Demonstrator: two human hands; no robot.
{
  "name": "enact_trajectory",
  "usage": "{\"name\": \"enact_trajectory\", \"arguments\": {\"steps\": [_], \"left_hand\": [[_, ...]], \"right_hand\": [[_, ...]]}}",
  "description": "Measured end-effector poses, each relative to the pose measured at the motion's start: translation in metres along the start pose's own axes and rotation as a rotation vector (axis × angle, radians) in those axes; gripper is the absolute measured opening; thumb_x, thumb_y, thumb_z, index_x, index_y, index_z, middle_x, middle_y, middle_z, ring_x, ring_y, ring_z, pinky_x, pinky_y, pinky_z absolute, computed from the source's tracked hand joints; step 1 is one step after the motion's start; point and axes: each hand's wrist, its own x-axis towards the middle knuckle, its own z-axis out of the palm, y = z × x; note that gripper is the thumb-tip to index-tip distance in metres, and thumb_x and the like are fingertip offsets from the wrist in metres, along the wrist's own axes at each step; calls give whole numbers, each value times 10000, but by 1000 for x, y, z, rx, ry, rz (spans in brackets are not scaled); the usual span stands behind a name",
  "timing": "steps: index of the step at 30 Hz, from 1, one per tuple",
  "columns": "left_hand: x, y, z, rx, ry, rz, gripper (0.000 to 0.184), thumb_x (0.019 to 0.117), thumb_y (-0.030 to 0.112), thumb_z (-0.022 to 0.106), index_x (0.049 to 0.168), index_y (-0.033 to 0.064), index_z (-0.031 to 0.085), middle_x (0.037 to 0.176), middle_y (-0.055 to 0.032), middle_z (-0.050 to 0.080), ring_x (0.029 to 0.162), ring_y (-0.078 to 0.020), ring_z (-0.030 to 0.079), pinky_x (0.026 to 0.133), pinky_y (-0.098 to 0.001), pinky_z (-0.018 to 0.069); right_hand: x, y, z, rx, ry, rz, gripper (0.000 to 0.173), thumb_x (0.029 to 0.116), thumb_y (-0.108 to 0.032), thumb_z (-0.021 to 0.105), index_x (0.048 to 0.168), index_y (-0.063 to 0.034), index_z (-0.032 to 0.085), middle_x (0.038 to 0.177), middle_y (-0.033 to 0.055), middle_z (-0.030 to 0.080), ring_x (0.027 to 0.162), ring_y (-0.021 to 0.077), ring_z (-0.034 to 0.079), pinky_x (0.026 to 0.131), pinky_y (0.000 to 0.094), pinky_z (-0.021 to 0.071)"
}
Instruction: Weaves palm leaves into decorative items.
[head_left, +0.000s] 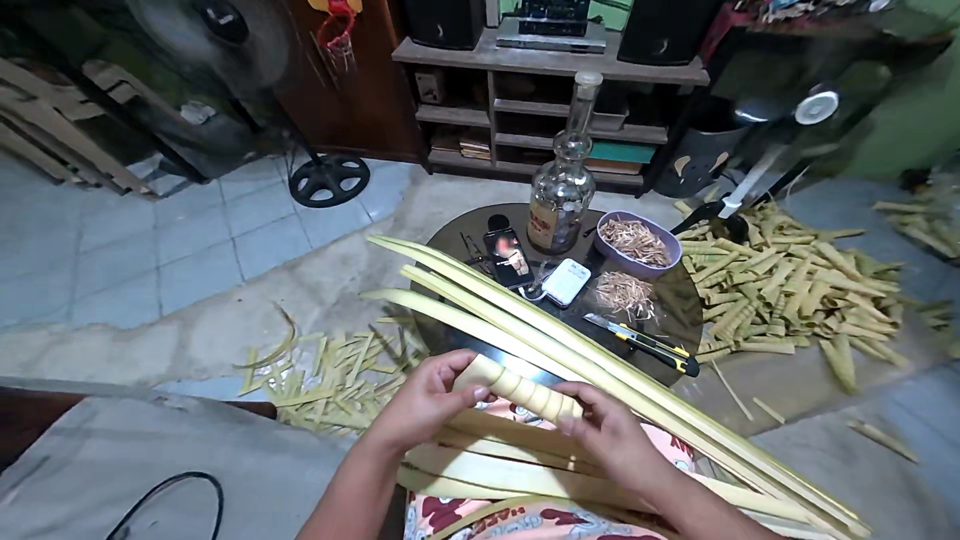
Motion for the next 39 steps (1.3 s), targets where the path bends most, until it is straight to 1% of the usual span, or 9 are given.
{"name": "enact_trajectory", "arguments": {"steps": [6,10,13,18,21,25,29,35,39], "left_hand": [[2,2,-4,-20,-19,-28,254,955,109,664,1190,12,647,1059,-127,722,951,-254,712,847,-415,608],[3,3,-6,-22,0,-51,263,948,115,669,1188,11,641,1063,-141,725,956,-272,718,842,-429,613],[4,5,-7,-38,-5,-49,265,953,101,663,1198,2,645,1075,-145,725,961,-274,721,854,-428,615],[7,5,-8,-64,13,-74,283,955,93,657,1217,-9,620,1087,-160,724,969,-283,724,850,-434,619],[9,3,-8,-77,1,-56,255,966,89,638,1204,-1,620,1081,-159,720,955,-276,721,838,-421,616],[10,-1,-12,-101,16,-58,257,976,63,604,1222,-7,607,1090,-166,715,961,-278,720,848,-427,613],[10,-9,-11,-110,5,-60,238,989,80,599,1211,-2,623,1080,-161,719,932,-260,722,827,-403,615],[10,-15,-15,-133,-17,-75,259,995,89,584,1238,0,601,1093,-164,713,935,-262,720,833,-407,615],[10,-21,-10,-163,26,-61,217,1001,106,596,1188,-2,623,1044,-167,717,876,-254,726,779,-391,622]], "right_hand": [[1,0,-8,418,-97,257,354,1085,-267,445,1370,-143,613,1114,82,709,743,108,654,614,255,551],[-5,1,-7,-270,27,-140,492,1008,-298,619,1490,-252,534,1288,10,635,1121,120,629,949,327,557],[-1,1,-10,408,-47,239,357,1086,-267,443,1349,-125,638,1046,84,717,735,93,647,612,232,543],[-5,2,-10,-270,35,-140,459,1035,-292,569,1492,-262,533,1279,11,646,1084,107,643,905,309,572],[-1,0,-13,442,-51,267,373,1089,-282,440,1379,-131,619,1077,92,718,743,104,660,606,239,552],[-4,3,-13,-360,69,-195,499,1000,-336,635,1486,-286,536,1319,18,628,1135,152,629,942,356,559],[-2,8,-14,472,-56,300,396,1103,-307,393,1343,-102,632,1100,108,717,796,141,685,636,266,571],[-10,10,-12,-323,36,-141,424,1044,-261,562,1469,-262,565,1334,-10,645,1163,111,628,998,316,532],[-5,12,-14,533,-54,381,390,1102,-298,391,1349,-108,626,1089,124,717,759,135,676,604,255,555]]}}
